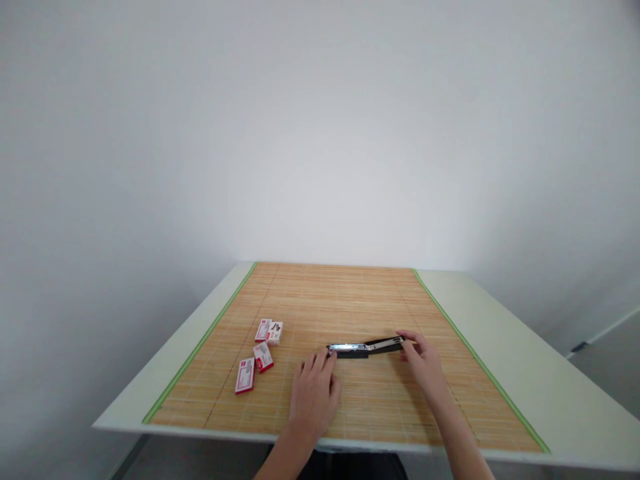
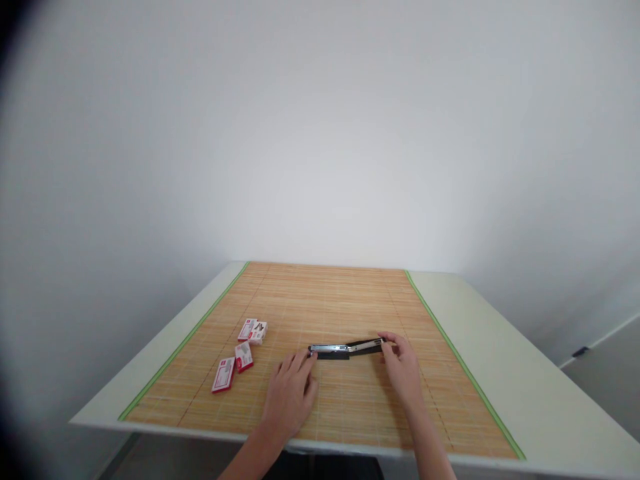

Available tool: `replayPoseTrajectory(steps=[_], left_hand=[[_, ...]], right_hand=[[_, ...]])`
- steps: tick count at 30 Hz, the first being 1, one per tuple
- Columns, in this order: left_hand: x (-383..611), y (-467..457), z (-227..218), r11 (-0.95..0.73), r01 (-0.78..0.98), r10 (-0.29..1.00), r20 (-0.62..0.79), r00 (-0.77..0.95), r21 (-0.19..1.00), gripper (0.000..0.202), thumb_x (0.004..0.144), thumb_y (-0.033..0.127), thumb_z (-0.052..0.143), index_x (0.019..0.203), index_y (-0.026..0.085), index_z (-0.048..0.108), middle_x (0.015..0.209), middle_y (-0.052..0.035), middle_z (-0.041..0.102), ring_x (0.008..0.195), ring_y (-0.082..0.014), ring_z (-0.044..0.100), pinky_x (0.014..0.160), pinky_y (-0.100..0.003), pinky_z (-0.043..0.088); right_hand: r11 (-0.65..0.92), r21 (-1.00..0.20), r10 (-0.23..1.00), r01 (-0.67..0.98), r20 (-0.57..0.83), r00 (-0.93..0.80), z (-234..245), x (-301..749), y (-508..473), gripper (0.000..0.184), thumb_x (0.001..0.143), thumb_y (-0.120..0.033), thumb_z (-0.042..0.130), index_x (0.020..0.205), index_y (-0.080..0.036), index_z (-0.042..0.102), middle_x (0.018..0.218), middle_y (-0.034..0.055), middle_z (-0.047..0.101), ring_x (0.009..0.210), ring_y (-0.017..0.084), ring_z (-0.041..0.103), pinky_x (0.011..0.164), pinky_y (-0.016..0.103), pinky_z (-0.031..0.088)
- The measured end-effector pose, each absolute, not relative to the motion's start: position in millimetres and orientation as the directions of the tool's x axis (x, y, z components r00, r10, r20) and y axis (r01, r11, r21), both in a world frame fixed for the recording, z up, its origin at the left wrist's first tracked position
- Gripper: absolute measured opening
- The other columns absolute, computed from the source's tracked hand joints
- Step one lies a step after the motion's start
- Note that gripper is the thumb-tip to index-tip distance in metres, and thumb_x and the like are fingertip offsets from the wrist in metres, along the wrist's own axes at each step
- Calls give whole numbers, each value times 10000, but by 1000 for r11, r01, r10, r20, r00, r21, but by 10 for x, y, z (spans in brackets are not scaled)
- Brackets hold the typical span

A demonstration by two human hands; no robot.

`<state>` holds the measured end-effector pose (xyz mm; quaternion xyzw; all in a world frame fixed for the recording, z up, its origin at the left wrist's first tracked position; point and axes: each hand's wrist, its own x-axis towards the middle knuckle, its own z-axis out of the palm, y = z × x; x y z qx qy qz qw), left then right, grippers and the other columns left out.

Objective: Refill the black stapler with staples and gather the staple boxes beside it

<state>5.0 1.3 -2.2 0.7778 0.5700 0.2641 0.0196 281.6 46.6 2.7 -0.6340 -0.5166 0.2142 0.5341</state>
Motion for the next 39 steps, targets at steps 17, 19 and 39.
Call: replayPoseTrajectory(steps=[17,19,39], left_hand=[[-976,76,99,151,978,920,341,-193,145,285,924,298,538,1170,208,651,1164,-114,653,1145,-344,539,1028,-516,348],[-868,8,56,-4,986,941,334,-52,165,282,915,209,517,1154,237,663,1164,-80,666,1148,-308,551,1039,-471,354],[-138,-68,-2,-431,662,901,246,359,614,793,801,144,633,1538,355,429,1245,-23,698,1162,-252,587,1027,-394,450]], right_hand=[[-11,-918,959,397,102,263,258,2410,-552,590,924,-628,530,1383,-263,596,900,61,701,750,222,648,639,315,523],[-37,-911,980,410,46,191,206,2271,-618,568,917,-645,531,1326,-269,649,851,58,704,737,236,648,618,318,509],[-141,-964,978,226,-171,-121,-143,2086,-423,665,873,-750,534,1219,-188,605,636,-34,608,450,113,482,430,226,355]])
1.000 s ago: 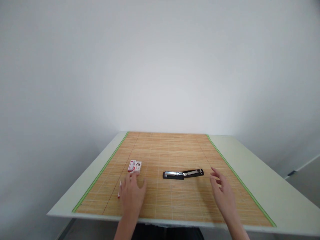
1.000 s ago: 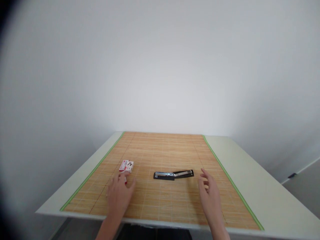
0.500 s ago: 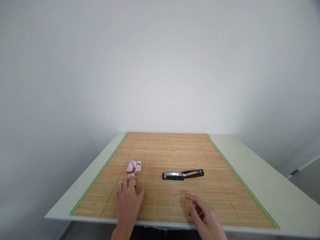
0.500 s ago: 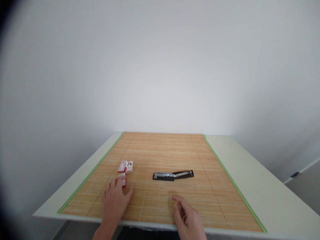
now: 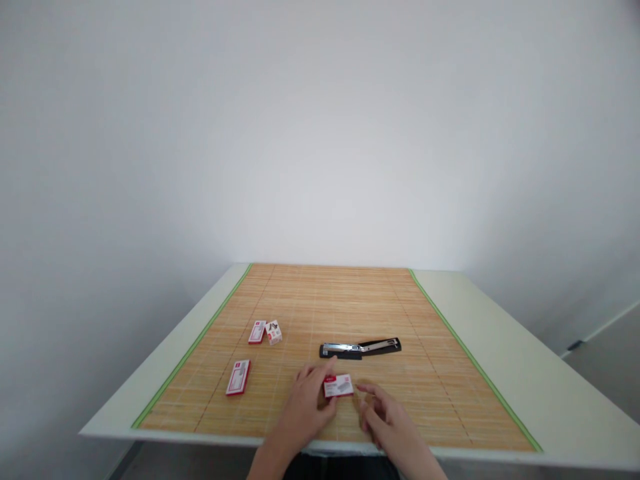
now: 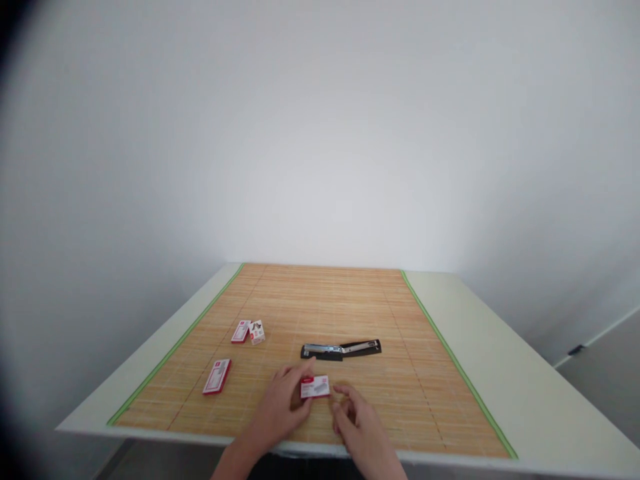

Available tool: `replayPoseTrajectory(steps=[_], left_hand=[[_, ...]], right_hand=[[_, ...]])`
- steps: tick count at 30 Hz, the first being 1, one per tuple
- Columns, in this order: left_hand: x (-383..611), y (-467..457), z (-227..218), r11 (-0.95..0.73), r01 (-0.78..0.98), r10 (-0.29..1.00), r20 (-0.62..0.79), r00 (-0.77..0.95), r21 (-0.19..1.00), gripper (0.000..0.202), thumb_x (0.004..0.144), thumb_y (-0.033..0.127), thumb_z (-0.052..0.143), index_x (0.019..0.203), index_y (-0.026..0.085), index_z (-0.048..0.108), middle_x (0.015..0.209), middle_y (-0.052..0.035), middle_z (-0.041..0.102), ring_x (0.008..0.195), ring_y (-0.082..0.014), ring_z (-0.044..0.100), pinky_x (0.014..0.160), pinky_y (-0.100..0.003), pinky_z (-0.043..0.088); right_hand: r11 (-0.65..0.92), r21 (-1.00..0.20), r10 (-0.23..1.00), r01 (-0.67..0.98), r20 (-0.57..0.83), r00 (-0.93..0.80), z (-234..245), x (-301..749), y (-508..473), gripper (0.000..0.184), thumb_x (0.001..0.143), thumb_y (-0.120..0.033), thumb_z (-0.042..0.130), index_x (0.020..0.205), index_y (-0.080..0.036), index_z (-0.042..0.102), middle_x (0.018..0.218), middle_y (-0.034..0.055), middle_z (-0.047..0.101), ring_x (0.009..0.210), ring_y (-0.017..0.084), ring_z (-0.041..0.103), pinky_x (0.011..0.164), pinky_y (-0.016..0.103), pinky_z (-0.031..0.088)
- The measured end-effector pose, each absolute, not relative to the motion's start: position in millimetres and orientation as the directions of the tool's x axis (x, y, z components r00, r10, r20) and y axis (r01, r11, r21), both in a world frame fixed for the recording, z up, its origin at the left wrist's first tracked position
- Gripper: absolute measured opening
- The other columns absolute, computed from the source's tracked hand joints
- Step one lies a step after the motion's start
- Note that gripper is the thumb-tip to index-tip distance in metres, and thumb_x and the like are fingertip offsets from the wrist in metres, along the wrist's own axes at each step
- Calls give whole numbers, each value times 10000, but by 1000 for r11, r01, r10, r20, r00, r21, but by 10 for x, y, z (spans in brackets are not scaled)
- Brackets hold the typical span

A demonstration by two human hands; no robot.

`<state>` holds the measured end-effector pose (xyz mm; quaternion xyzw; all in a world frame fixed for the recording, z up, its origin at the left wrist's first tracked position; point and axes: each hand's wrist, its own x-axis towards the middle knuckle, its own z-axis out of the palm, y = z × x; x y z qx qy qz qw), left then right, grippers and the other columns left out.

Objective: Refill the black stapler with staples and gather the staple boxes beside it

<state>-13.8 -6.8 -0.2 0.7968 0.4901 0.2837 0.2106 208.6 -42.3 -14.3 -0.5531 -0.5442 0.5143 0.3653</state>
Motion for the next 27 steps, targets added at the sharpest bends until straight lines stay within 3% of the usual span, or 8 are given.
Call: replayPoseTrajectory(steps=[5,10,13,15,18,20,23,27], left_hand=[[115,50,72,-455,552,872,226,433,698,834,777,164,665,1549,369,424,1222,-6,708,1165,-252,577,1061,-411,443],[151,87,59,-471,553,861,220,459,688,793,788,201,721,1514,393,466,1240,-1,697,1174,-256,572,1058,-413,446],[45,78,57,-453,585,874,204,441,673,702,793,286,773,1450,356,533,1283,-27,662,1202,-271,558,1051,-418,440],[-44,71,61,-441,629,887,204,414,640,565,778,344,811,1312,339,628,1270,-26,643,1203,-271,553,1037,-403,437],[-139,67,61,-439,649,891,205,406,622,377,787,365,822,1137,321,689,1194,-16,638,1166,-259,558,1004,-378,437],[-172,70,53,-441,633,888,210,409,636,319,806,355,812,1098,309,693,1163,-17,639,1138,-254,563,987,-370,436],[-202,76,39,-435,614,891,214,401,659,303,814,341,812,1090,303,691,1147,-10,643,1113,-245,567,968,-360,435],[-227,77,37,-430,609,894,221,389,666,324,792,326,835,1080,299,690,1139,0,646,1109,-238,565,962,-351,431]], right_hand=[[-350,-936,919,35,-350,-180,-122,2137,-335,602,824,-798,518,896,-202,569,563,-43,596,317,66,402,325,187,211],[-476,-876,857,-82,-441,-267,117,2426,-403,542,907,-697,496,1051,-195,636,584,-53,581,325,45,340,340,170,170],[-406,-911,906,71,-411,-103,144,2641,-373,552,893,-693,523,1099,-195,644,531,-84,500,333,58,272,361,196,122],[-280,-921,956,270,-293,-8,131,2681,-319,556,877,-658,576,1172,-191,643,506,-97,452,371,85,313,398,212,161],[-31,-835,992,550,-92,-84,144,2541,-247,539,864,-501,669,1335,-245,619,569,-74,516,519,139,484,513,238,290],[81,-728,987,680,-36,-157,185,2402,-218,473,850,-397,697,1312,-298,660,655,-42,607,624,167,568,584,257,329],[127,-615,981,778,-37,-189,259,2320,-188,371,838,-306,696,1207,-323,721,728,-18,673,691,186,619,619,268,328],[127,-566,977,815,-71,-202,338,2447,-140,346,840,-284,685,1182,-323,722,704,-24,668,669,188,620,605,268,314]])
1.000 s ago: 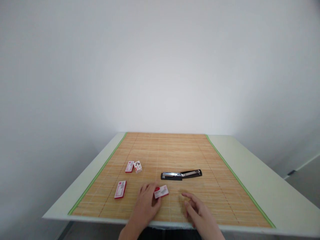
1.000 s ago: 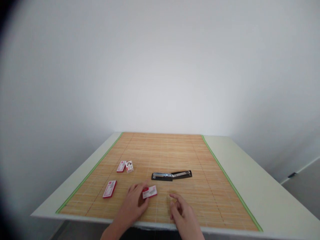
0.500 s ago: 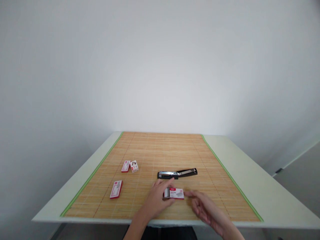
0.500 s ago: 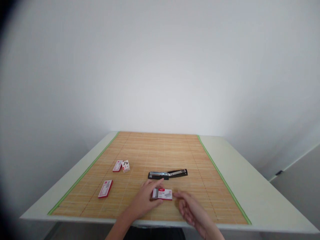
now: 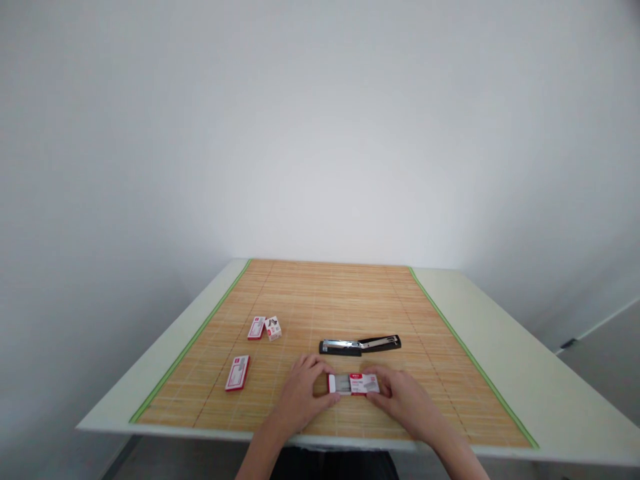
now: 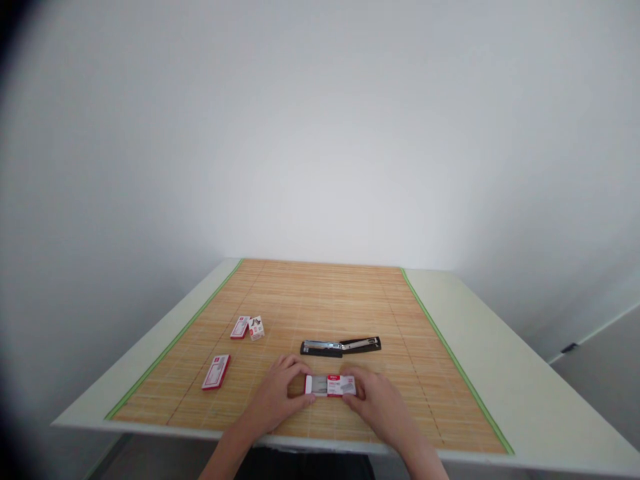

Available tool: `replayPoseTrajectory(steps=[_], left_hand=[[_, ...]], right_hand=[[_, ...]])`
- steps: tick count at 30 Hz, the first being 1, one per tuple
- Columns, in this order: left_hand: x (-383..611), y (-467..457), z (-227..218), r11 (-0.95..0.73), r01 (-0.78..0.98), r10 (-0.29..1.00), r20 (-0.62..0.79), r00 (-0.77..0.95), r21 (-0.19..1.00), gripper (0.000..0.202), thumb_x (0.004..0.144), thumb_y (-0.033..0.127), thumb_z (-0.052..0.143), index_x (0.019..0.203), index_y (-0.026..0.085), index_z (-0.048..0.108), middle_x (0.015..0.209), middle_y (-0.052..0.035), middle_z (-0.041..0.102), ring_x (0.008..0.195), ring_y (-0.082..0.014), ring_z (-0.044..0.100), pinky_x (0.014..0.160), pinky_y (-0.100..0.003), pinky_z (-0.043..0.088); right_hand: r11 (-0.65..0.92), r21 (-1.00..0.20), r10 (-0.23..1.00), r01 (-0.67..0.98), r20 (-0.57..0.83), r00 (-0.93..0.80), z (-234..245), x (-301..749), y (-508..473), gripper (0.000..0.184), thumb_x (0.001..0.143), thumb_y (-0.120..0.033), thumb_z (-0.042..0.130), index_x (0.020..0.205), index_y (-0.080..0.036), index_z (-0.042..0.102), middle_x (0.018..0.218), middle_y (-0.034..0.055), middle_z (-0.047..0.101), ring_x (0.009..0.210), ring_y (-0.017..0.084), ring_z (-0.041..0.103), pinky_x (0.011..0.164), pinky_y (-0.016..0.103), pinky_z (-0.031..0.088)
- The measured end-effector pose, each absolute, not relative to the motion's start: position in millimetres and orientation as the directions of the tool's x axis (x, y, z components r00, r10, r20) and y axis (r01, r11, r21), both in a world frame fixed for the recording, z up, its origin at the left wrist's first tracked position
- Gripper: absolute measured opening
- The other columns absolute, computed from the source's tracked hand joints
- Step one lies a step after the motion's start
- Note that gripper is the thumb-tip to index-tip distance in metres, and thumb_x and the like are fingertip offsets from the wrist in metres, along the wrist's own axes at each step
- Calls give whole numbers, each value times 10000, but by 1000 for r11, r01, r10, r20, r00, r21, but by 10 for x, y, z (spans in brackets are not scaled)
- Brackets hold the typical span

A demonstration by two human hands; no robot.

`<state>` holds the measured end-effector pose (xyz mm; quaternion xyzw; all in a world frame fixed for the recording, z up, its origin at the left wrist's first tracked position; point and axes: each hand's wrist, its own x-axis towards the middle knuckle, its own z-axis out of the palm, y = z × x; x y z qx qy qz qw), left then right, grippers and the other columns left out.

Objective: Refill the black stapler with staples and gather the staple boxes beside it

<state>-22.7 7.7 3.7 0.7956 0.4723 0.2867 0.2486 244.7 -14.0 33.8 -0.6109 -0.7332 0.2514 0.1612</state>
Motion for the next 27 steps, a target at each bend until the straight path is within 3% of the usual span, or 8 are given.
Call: replayPoseTrajectory(steps=[3,7,12,15,20,24,27], left_hand=[[-228,73,45,-434,608,894,231,385,665,316,792,323,832,1074,295,691,1132,-1,651,1109,-240,564,963,-354,428],[-221,73,33,-439,612,892,235,387,658,328,792,326,829,1088,291,694,1131,-12,653,1103,-250,562,962,-366,427],[-224,89,-12,-439,583,891,247,381,683,366,756,341,872,1076,303,697,1134,-2,653,1107,-254,558,947,-364,428],[-229,95,-16,-437,578,892,249,378,689,367,751,357,882,1067,311,700,1120,4,654,1098,-255,559,945,-369,424],[-234,94,-2,-429,574,895,241,375,698,343,763,396,870,1053,313,706,1117,-4,652,1094,-264,562,945,-380,429],[-237,93,-11,-422,568,897,237,372,706,357,754,379,876,1062,316,705,1121,-2,654,1105,-264,561,951,-380,429],[-237,93,-18,-415,569,901,231,368,710,356,753,377,874,1059,315,704,1125,-1,656,1110,-267,560,954,-385,428]], right_hand=[[137,-546,978,827,-59,-202,403,2457,-86,338,822,-299,711,1160,-307,727,725,-13,689,684,199,629,618,275,328],[227,-528,959,819,-26,-282,501,2222,14,194,857,-317,698,1035,-319,775,771,3,740,743,214,672,656,286,357],[404,-341,887,849,-81,-454,562,1973,183,187,868,-302,689,1004,-327,815,899,26,799,873,238,716,725,287,410],[459,-295,854,838,-114,-507,570,1919,285,163,826,-305,719,945,-325,828,886,31,803,874,246,717,748,288,425],[505,-293,828,812,-100,-551,604,1869,349,128,778,-246,701,819,-283,816,797,39,781,822,234,697,732,284,407],[481,-328,849,813,-59,-525,610,1996,322,183,840,-228,628,894,-276,796,773,1,748,740,177,649,655,257,360],[426,-445,867,788,-48,-496,550,2220,297,203,885,-243,606,965,-275,790,680,-30,674,617,136,572,593,240,324]])
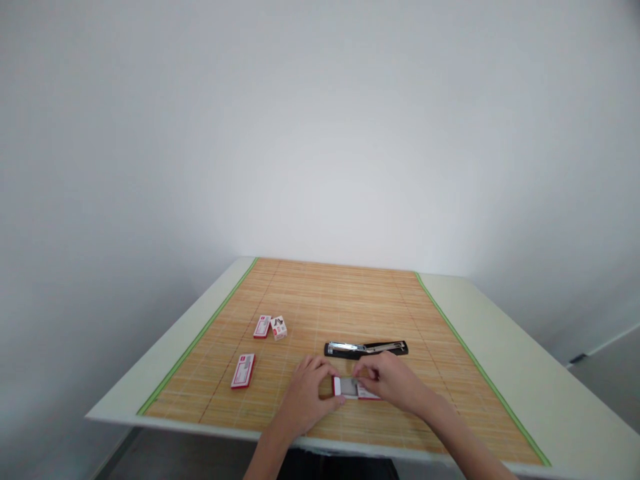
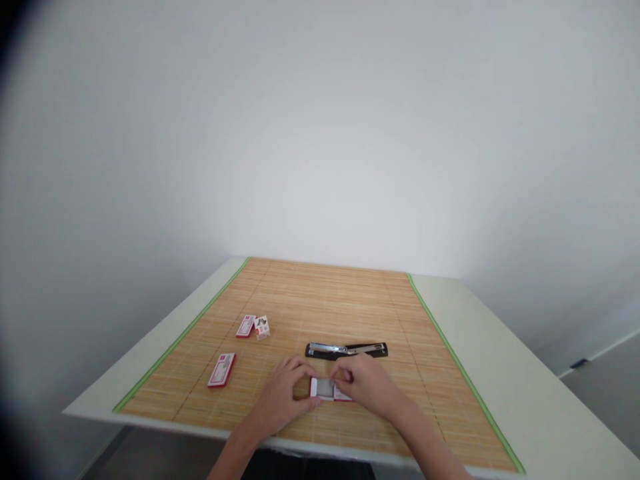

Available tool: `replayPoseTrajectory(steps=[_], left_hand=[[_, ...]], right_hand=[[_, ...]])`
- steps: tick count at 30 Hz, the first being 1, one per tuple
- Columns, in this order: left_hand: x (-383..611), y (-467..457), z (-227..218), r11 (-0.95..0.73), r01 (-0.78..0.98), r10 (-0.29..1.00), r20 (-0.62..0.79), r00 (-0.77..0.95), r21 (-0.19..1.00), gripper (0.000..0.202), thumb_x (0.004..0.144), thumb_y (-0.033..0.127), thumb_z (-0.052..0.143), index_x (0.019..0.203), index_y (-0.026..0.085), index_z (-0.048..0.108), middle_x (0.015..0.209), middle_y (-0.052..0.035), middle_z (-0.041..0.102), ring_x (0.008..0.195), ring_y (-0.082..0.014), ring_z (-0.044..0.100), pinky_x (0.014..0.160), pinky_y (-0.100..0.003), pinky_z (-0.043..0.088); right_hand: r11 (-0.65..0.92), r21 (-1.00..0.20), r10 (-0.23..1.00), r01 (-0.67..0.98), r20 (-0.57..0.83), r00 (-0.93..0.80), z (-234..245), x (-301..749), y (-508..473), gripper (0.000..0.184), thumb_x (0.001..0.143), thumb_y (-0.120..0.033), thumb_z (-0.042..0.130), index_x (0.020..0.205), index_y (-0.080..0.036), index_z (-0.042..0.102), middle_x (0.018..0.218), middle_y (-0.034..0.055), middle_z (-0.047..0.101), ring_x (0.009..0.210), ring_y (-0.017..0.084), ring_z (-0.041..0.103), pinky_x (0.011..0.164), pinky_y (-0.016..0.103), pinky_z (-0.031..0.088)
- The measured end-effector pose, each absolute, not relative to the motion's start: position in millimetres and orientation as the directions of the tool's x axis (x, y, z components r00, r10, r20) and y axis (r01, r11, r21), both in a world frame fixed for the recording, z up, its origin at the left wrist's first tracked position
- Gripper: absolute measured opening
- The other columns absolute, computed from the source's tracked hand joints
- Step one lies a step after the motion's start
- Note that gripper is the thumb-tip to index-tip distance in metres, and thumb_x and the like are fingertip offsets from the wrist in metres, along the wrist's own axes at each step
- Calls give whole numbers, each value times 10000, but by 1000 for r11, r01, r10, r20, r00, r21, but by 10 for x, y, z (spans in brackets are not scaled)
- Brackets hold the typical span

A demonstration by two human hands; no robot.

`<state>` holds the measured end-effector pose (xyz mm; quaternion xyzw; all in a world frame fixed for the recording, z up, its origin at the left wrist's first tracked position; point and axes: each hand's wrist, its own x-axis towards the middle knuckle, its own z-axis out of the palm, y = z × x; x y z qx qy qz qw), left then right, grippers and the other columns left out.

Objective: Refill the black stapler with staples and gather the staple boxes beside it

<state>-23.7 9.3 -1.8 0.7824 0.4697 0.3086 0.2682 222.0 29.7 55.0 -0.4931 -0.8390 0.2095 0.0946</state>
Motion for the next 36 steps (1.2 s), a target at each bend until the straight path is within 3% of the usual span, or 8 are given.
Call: replayPoseTrajectory(steps=[4,7,9,12,16,22,29,36], left_hand=[[-231,95,-13,-415,576,900,227,371,704,355,762,374,864,1072,314,704,1127,-6,657,1116,-270,560,963,-389,426],[-238,94,-6,-416,581,899,221,377,700,364,765,380,858,1089,318,703,1134,-7,654,1119,-270,564,974,-391,426],[-256,92,-5,-414,575,900,220,377,706,404,759,371,859,1124,327,693,1161,-5,649,1137,-268,562,985,-386,426],[-296,92,-11,-397,573,908,215,361,717,465,735,329,865,1161,335,679,1201,-4,639,1159,-266,559,986,-373,430],[-329,100,-14,-384,599,911,185,367,702,351,764,330,828,1093,327,707,1143,-4,651,1123,-263,576,966,-369,433],[-330,104,3,-369,612,917,165,364,700,317,774,368,820,1072,320,724,1123,-10,658,1105,-264,579,949,-366,433],[-332,98,22,-354,607,921,152,358,711,327,769,387,828,1080,333,743,1129,-10,665,1111,-263,575,955,-366,429],[-164,123,29,-380,626,906,138,399,681,349,738,477,862,1068,409,772,1063,9,679,1062,-271,583,952,-404,404]], right_hand=[[349,-595,895,724,-18,-446,434,2501,233,188,907,-290,613,940,-251,794,669,-25,644,607,136,541,579,239,316],[329,-586,917,740,11,-398,392,2600,157,231,952,-335,572,956,-249,786,681,-16,654,627,150,559,601,255,340],[310,-573,936,758,47,-348,386,2622,101,246,966,-367,566,1067,-262,765,707,-14,656,650,166,579,636,268,377],[308,-581,946,754,105,-306,377,2606,19,306,922,-423,660,1188,-288,725,882,14,691,809,203,630,755,297,449],[328,-595,940,734,134,-313,326,2494,-44,253,885,-422,727,1115,-318,755,1025,33,663,984,228,623,850,309,465],[298,-634,952,714,136,-275,258,2418,-51,158,932,-365,645,972,-277,769,949,35,637,925,214,619,821,309,476],[282,-657,949,699,83,-305,247,2649,-145,354,853,-366,716,1193,-271,701,1064,47,683,945,226,637,850,328,496],[297,-698,931,651,59,-361,277,2495,-131,213,856,-281,705,1064,-251,742,1015,33,692,875,196,631,764,277,461]])
